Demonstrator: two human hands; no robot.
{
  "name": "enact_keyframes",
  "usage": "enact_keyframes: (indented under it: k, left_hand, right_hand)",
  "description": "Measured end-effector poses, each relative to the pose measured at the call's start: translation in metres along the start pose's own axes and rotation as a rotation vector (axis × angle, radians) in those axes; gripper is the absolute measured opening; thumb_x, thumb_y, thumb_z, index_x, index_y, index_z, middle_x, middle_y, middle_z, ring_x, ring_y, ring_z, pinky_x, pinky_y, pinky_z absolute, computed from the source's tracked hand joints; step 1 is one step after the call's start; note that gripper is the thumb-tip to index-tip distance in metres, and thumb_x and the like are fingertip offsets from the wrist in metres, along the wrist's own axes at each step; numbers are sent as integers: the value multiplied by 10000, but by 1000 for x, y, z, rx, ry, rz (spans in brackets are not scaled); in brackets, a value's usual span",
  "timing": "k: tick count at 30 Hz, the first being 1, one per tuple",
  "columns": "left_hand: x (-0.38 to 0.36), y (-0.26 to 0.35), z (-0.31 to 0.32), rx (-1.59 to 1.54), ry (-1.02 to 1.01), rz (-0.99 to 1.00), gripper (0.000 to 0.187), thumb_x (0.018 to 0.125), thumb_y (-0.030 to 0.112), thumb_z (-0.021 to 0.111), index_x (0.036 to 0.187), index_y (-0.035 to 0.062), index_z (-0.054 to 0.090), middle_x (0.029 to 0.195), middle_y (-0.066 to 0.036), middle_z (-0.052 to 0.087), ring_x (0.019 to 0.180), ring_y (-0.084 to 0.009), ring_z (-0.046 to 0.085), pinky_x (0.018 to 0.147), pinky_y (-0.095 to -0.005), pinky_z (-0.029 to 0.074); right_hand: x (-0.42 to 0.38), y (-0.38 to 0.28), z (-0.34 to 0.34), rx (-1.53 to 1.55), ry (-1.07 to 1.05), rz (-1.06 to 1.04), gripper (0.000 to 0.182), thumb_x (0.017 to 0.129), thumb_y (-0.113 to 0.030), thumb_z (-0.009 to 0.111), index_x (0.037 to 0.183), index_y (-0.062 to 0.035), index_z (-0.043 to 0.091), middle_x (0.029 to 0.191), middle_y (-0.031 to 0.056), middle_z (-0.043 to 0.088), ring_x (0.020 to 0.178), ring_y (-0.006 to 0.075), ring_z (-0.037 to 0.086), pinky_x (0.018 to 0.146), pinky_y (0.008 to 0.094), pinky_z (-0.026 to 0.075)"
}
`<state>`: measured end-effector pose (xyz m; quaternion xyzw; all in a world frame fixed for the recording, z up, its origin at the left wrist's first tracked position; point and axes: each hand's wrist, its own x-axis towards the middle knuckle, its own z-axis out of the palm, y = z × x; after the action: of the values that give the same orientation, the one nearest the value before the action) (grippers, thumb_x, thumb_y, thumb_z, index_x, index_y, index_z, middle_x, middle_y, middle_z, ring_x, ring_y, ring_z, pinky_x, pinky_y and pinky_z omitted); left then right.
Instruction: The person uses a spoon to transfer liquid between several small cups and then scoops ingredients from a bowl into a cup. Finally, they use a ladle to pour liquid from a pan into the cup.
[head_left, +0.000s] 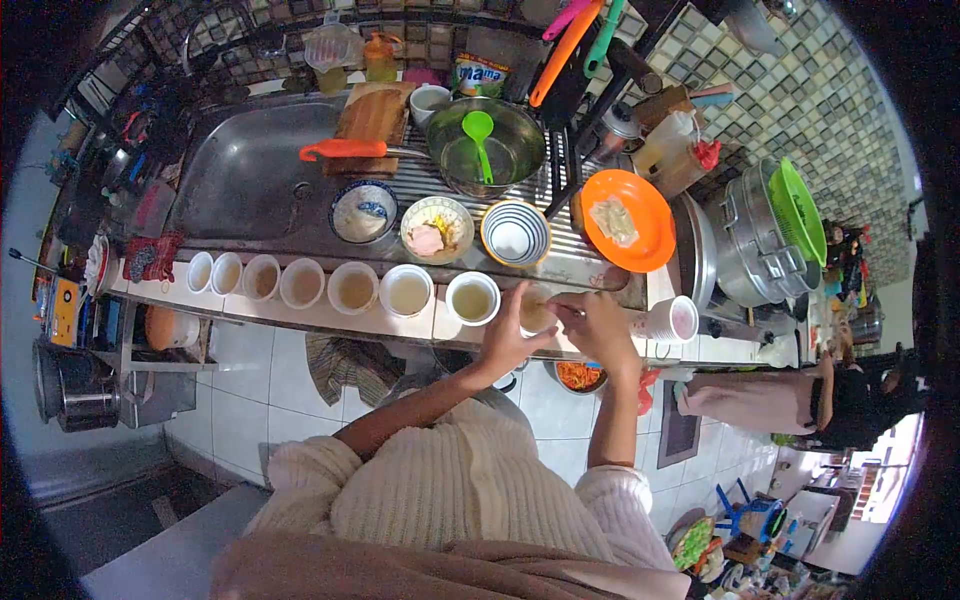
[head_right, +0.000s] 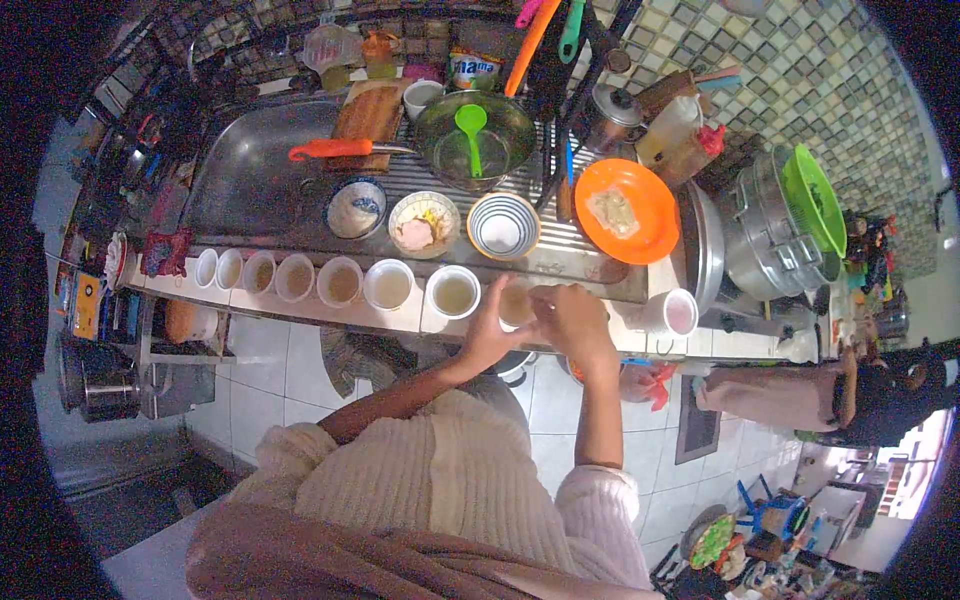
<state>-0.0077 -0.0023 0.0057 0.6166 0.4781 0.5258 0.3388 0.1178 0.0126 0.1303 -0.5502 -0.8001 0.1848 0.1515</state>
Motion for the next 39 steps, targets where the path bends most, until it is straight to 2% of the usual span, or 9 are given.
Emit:
enact_keyframes:
  k: [13, 16, 18, 22, 26, 31, 33, 36, 39]
  left_hand:
    - [-1, -3, -2, -5, -84, -83, 797, 605, 197, 762, 1240, 24, 314, 1129, -194, 461, 1056, -322, 471, 880, -380, 384]
    - [1, 2, -6, -18, -111, -108, 791, 613, 197, 759, 1241, 24, 312, 1128, -193, 461, 1058, -322, 469, 875, -382, 388]
    - [2, 5, -6, -38, -110, -77, 787, 618, 194, 757, 1243, 25, 308, 1129, -193, 461, 1067, -323, 465, 881, -380, 386]
    - [-1, -1, -2, 6, -81, -19, 790, 628, 201, 750, 1250, 19, 297, 1135, -200, 456, 1076, -326, 459, 891, -382, 379]
    - [1, 1, -6, 42, -99, -56, 799, 631, 211, 751, 1247, -5, 291, 1159, -218, 444, 1088, -338, 452, 893, -389, 378]
    - [2, 1, -4, 15, -68, 6, 830, 612, 225, 764, 1249, -10, 288, 1146, -223, 452, 1073, -342, 463, 883, -385, 384]
    - [1, 3, -5, 25, -72, -5, 822, 615, 213, 759, 1251, -7, 287, 1146, -222, 453, 1071, -342, 466, 880, -382, 387]
    - [0, 3, -7, 31, -104, -55, 825, 618, 208, 757, 1258, -3, 280, 1151, -222, 452, 1067, -338, 471, 874, -372, 394]
    - [2, 1, -5, 34, -64, 29, 841, 612, 222, 763, 1259, -4, 276, 1142, -221, 458, 1063, -333, 475, 868, -374, 397]
  right_hand:
    - [2, 4, 9, 54, -30, 47, 172, 714, -190, 613, 848, -93, 658, 737, 164, 610, 702, 333, 583, 633, 424, 456]
    - [1, -2, 3, 23, -94, -53, 147, 735, -15, 554, 852, -14, 643, 730, 156, 625, 642, 264, 621, 586, 336, 477]
    - [-2, 13, 2, 207, -199, 11, 200, 702, -209, 630, 849, -74, 647, 738, 154, 613, 709, 325, 588, 631, 409, 455]
    - [2, 13, 3, 187, -79, 153, 192, 673, -179, 650, 836, -78, 649, 731, 148, 615, 722, 318, 593, 637, 399, 459]
    - [0, 9, 11, 192, -93, -121, 179, 673, -107, 619, 843, -61, 653, 715, 158, 612, 672, 326, 591, 621, 386, 460]
    - [1, 16, 4, 377, -177, 145, 176, 675, -75, 608, 840, -24, 639, 711, 173, 606, 658, 335, 588, 638, 387, 463]
    - [5, 8, 9, 117, 2, -48, 148, 714, 2, 562, 851, 21, 615, 670, 125, 628, 600, 207, 624, 545, 280, 466]
    - [4, -6, -2, 350, -269, 24, 117, 708, 26, 559, 810, 52, 611, 651, 122, 624, 547, 185, 612, 499, 253, 456]
    - [3, 5, -2, 371, -160, 61, 96, 693, 36, 571, 777, 72, 600, 634, 121, 618, 495, 187, 603, 480, 256, 463]
